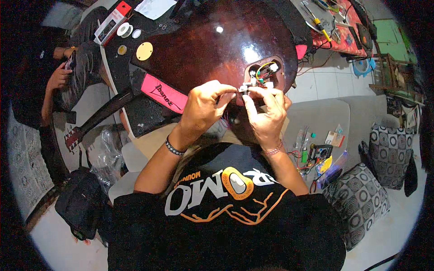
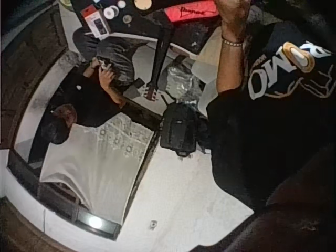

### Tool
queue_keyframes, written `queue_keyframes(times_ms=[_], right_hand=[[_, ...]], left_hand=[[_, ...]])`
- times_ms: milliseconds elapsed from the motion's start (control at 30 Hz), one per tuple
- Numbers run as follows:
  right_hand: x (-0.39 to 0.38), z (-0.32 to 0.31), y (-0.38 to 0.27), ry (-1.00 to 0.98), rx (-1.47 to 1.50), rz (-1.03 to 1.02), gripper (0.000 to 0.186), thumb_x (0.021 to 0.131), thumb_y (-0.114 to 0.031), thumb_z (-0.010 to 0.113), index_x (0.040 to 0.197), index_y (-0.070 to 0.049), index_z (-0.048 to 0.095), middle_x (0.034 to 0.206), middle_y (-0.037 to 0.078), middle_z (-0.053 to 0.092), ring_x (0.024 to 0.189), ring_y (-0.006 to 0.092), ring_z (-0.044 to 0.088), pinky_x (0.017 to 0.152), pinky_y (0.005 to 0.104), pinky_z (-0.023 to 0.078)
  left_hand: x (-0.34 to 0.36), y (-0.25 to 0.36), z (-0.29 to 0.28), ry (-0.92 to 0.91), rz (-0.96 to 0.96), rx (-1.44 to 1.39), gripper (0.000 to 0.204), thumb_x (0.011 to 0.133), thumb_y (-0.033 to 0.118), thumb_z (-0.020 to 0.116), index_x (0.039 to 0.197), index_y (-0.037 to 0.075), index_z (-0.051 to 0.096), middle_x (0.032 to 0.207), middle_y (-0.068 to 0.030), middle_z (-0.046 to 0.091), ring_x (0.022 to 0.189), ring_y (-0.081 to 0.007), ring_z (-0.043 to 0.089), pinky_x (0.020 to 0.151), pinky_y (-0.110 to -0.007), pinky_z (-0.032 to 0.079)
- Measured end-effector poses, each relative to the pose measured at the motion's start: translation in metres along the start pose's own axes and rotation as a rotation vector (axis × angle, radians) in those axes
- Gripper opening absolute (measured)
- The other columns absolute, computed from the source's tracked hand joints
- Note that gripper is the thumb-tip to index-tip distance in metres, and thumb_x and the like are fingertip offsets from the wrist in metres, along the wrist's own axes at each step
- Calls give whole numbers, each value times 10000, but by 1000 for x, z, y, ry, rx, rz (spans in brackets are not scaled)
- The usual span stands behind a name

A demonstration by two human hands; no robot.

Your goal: Repairing the internal electronics and wiring of an electric guitar.

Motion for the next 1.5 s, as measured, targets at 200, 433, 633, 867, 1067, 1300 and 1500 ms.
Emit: queue_keyframes(times_ms=[200, 433, 633, 867, 1067, 1300, 1500], right_hand=[[2, -2, -2, 2, -3, -22, 201, 810, -123, 836, 1001, -136, 777, 934, 16, 747, 916, 247, 629, 890, 386, 465], [1, -1, -2, 12, -30, -54, 210, 818, -125, 829, 1022, -147, 786, 962, 0, 758, 922, 244, 629, 887, 380, 460], [2, 2, -9, 19, -131, -114, 253, 803, -127, 853, 1046, -182, 806, 993, -41, 770, 976, 187, 624, 960, 357, 403], [9, 5, -14, -7, -200, -153, 318, 777, -129, 841, 1080, -224, 816, 1003, -52, 722, 981, 192, 599, 915, 362, 417], [16, 7, -11, 8, -181, -144, 298, 776, -142, 855, 1061, -219, 819, 982, -31, 678, 963, 192, 598, 892, 369, 425], [16, 6, -8, 39, -147, -186, 291, 784, -169, 872, 1066, -199, 809, 969, -20, 677, 938, 197, 603, 881, 371, 429], [14, 7, -4, 26, -144, -174, 310, 781, -165, 878, 1080, -179, 798, 975, -5, 676, 936, 209, 604, 890, 382, 434]], left_hand=[[4, 3, 1, 74, 73, -23, 117, 865, 30, 771, 980, 14, 752, 858, -159, 727, 773, -320, 724, 700, -386, 567], [6, 4, -5, 45, 73, -10, 80, 870, 43, 764, 942, 10, 748, 863, -164, 725, 784, -333, 719, 706, -402, 563], [4, 1, -6, 13, 61, 66, 108, 887, 73, 791, 976, 20, 761, 870, -133, 734, 777, -265, 726, 711, -352, 570], [3, -1, -9, 69, 67, 107, 108, 890, 72, 785, 981, 19, 759, 841, -140, 713, 743, -278, 703, 679, -365, 556], [6, 0, -9, 106, 74, 95, 96, 897, 107, 750, 952, 29, 756, 788, -158, 668, 716, -346, 669, 658, -434, 534], [6, 1, -9, 95, 75, 101, 107, 907, 128, 740, 944, 30, 761, 799, -159, 670, 734, -346, 670, 682, -438, 537], [6, -4, -7, 78, 48, 86, 107, 904, 124, 738, 950, 31, 764, 811, -159, 673, 740, -348, 672, 683, -434, 538]])
Point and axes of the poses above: each hand's wrist, its own x-axis towards the middle knuckle, its own z-axis out of the palm, y = z × x, the point moved 4 cm from there along x, towards the middle knuckle
